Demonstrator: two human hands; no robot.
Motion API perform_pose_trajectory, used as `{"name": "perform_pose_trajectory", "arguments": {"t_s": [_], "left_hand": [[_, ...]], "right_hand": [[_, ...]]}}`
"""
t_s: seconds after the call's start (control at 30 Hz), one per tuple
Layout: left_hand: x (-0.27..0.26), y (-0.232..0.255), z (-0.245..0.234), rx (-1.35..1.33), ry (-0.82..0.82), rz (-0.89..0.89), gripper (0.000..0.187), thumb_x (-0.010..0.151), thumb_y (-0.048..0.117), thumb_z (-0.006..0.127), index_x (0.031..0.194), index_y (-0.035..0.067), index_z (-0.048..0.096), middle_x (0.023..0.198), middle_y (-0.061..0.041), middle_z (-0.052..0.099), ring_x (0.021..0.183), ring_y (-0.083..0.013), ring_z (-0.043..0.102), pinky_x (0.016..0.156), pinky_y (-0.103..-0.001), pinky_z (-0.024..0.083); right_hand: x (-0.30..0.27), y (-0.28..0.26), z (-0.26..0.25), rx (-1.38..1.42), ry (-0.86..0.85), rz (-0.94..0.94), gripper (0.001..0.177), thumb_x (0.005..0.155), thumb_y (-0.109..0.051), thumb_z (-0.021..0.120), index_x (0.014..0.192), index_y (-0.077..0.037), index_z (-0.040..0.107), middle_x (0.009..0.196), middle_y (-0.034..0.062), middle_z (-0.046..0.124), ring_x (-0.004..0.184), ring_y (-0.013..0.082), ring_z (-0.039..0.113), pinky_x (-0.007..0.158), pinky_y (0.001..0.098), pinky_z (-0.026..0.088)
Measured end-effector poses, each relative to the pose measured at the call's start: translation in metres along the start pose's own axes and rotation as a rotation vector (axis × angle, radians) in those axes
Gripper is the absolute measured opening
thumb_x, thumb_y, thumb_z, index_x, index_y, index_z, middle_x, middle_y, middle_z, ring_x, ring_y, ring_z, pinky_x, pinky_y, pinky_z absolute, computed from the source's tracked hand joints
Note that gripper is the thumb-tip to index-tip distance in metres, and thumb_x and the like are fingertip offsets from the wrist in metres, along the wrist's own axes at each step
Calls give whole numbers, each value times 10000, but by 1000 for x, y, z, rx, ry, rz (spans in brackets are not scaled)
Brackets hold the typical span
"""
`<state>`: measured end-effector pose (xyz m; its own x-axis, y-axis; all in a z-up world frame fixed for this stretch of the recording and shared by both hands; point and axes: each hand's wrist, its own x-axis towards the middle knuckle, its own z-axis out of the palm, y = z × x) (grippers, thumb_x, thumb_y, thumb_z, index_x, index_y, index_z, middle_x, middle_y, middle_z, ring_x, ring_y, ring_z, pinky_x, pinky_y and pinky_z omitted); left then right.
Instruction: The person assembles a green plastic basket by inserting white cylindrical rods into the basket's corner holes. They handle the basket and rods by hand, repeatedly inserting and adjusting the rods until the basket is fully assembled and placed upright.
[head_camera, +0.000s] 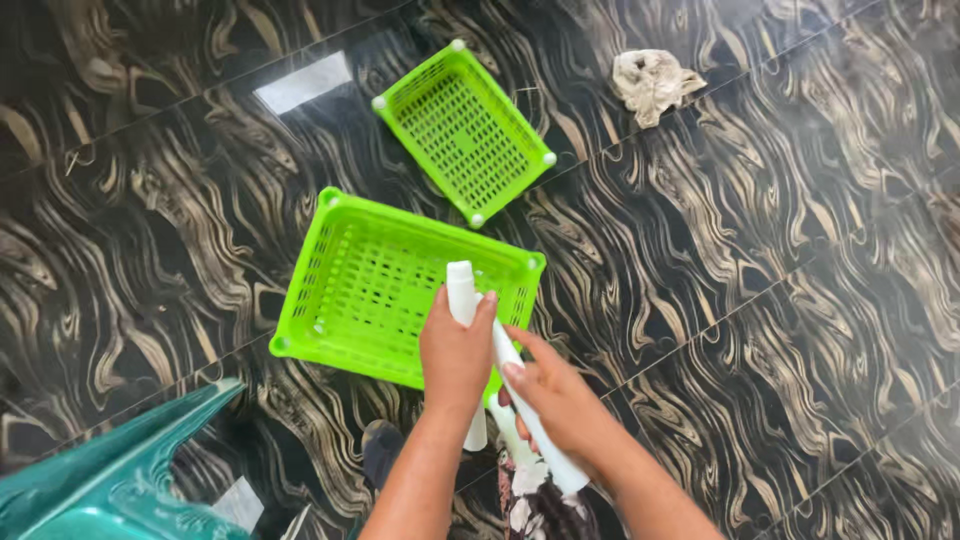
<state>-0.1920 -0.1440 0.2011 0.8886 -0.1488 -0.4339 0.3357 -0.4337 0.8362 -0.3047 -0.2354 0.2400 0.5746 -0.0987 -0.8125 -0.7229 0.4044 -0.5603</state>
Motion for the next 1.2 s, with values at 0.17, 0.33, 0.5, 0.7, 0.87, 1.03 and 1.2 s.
{"name": "perform_pose_trajectory", "arguments": {"t_s": [0.17, 0.33, 0.5, 0.7, 0.87, 1.03, 1.2], "left_hand": [[35, -22, 41, -215, 67, -233, 220, 872, 203, 740, 938, -2, 695, 776, -139, 750, 613, -214, 687, 542, -369, 516], [59, -34, 77, -450, 114, -391, 168, 895, 168, 708, 937, 9, 672, 766, -119, 767, 554, -190, 652, 464, -336, 470], [74, -38, 120, -294, 5, -454, 239, 905, 221, 718, 916, -9, 654, 742, -112, 710, 533, -241, 672, 449, -359, 459], [85, -77, 142, 89, -109, -382, 267, 818, 273, 792, 967, 54, 758, 797, -129, 755, 594, -255, 715, 565, -382, 549], [92, -102, 144, 388, -20, -168, 325, 737, 267, 828, 1003, 88, 768, 899, -158, 773, 840, -354, 724, 757, -469, 558], [105, -97, 153, 417, -44, -170, 337, 761, 295, 811, 1046, 126, 757, 948, -150, 765, 920, -382, 719, 796, -490, 553], [110, -94, 164, 469, -108, -126, 307, 786, 270, 766, 1072, 160, 763, 986, -149, 759, 954, -385, 706, 821, -500, 548]], "right_hand": [[6, -24, -42, -395, -64, -21, 700, 939, -253, 617, 1591, -277, 364, 787, 92, 674, 542, 166, 588, 498, 327, 511], [6, -44, -108, -684, 143, -442, 499, 908, -237, 712, 1380, -115, 607, 1027, 138, 777, 898, 323, 755, 786, 401, 570], [13, -71, -147, -716, 185, -463, 473, 835, -192, 703, 1297, -97, 665, 1069, 158, 748, 954, 356, 727, 836, 420, 555], [32, -67, -144, -1061, 379, -147, 531, 825, -293, 682, 1356, -269, 683, 956, 109, 765, 945, 321, 722, 874, 436, 550], [61, -51, -143, -1006, 388, -61, 574, 790, -319, 711, 1364, -303, 684, 1063, 121, 754, 947, 320, 730, 900, 430, 558], [68, -53, -125, -1027, 442, -117, 554, 773, -287, 713, 1325, -262, 702, 1032, 125, 753, 932, 335, 720, 868, 454, 551], [70, -68, -115, -1048, 469, -244, 485, 780, -230, 699, 1257, -148, 733, 914, 148, 751, 863, 353, 725, 810, 473, 557]]}}
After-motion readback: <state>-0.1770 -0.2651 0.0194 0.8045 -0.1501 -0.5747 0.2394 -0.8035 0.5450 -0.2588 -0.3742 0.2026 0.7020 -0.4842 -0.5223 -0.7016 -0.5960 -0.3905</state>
